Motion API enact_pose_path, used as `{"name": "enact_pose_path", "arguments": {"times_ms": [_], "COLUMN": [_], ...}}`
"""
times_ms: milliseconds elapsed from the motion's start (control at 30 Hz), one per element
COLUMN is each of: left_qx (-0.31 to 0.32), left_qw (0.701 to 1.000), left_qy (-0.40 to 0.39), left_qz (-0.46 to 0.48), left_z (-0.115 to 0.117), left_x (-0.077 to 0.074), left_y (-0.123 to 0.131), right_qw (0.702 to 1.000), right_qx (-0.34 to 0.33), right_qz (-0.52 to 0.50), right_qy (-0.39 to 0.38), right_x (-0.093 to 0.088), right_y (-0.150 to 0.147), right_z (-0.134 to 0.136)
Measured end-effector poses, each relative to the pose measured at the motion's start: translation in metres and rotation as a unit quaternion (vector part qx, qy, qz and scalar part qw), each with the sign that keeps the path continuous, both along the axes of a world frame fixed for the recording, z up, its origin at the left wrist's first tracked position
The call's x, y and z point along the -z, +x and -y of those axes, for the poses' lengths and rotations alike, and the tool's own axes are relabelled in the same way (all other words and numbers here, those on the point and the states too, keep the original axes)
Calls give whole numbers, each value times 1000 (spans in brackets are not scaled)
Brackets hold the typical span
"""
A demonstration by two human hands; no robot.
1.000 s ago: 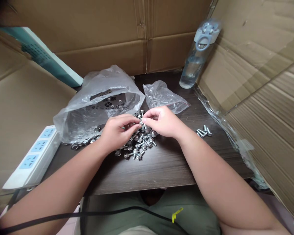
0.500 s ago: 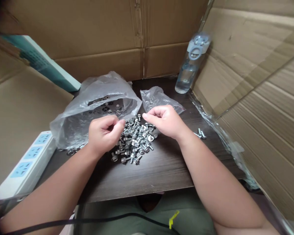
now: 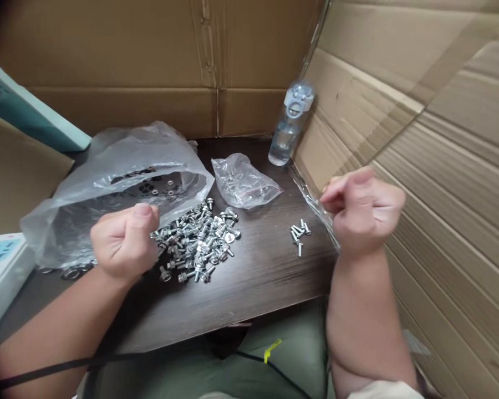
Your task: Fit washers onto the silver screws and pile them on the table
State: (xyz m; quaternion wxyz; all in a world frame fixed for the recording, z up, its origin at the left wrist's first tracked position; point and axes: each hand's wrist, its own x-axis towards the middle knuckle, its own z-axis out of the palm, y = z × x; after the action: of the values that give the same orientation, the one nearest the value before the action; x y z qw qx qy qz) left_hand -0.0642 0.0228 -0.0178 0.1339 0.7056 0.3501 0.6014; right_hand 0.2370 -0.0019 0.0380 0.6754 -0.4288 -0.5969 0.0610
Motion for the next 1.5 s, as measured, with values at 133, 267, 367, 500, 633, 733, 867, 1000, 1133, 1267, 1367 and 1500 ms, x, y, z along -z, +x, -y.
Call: {"name": "enact_pose_path", "arguments": {"times_ms": [133, 267, 367, 500, 633, 733, 867, 1000, 1133, 1267, 1367, 1500], "left_qx": [-47, -81, -91, -89, -79, -52, 5, 96, 161, 178, 138, 23], "left_qw": [997, 995, 994, 993, 992, 993, 989, 969, 928, 914, 923, 940], "left_qy": [31, 0, -9, -16, -14, 11, 44, 44, 52, 72, 87, 150], "left_qz": [-47, -53, -62, -76, -95, -109, -140, -221, -331, -357, -348, -307], "left_z": [-1, 0, 2, 3, 4, 5, 9, 19, 27, 22, 17, 18], "left_x": [-7, -10, -8, -7, -8, -8, -7, -5, -2, -1, -3, -10], "left_y": [4, 5, 6, 7, 8, 10, 15, 19, 22, 19, 15, 9], "right_qw": [895, 824, 818, 791, 777, 777, 765, 804, 807, 783, 769, 768], "right_qx": [82, 65, 74, 99, 119, 104, 93, -30, -209, -232, -223, -316], "right_qz": [286, 324, 299, 320, 339, 357, 415, 409, 404, 457, 498, 462], "right_qy": [-332, -460, -485, -512, -516, -508, -483, -430, -378, -353, -333, -311], "right_x": [24, 55, 69, 80, 90, 96, 95, 74, 40, 18, 7, -9], "right_y": [27, 37, 35, 30, 26, 27, 29, 8, -35, -70, -81, -86], "right_z": [25, 39, 49, 57, 59, 60, 66, 71, 64, 44, 23, -13]}}
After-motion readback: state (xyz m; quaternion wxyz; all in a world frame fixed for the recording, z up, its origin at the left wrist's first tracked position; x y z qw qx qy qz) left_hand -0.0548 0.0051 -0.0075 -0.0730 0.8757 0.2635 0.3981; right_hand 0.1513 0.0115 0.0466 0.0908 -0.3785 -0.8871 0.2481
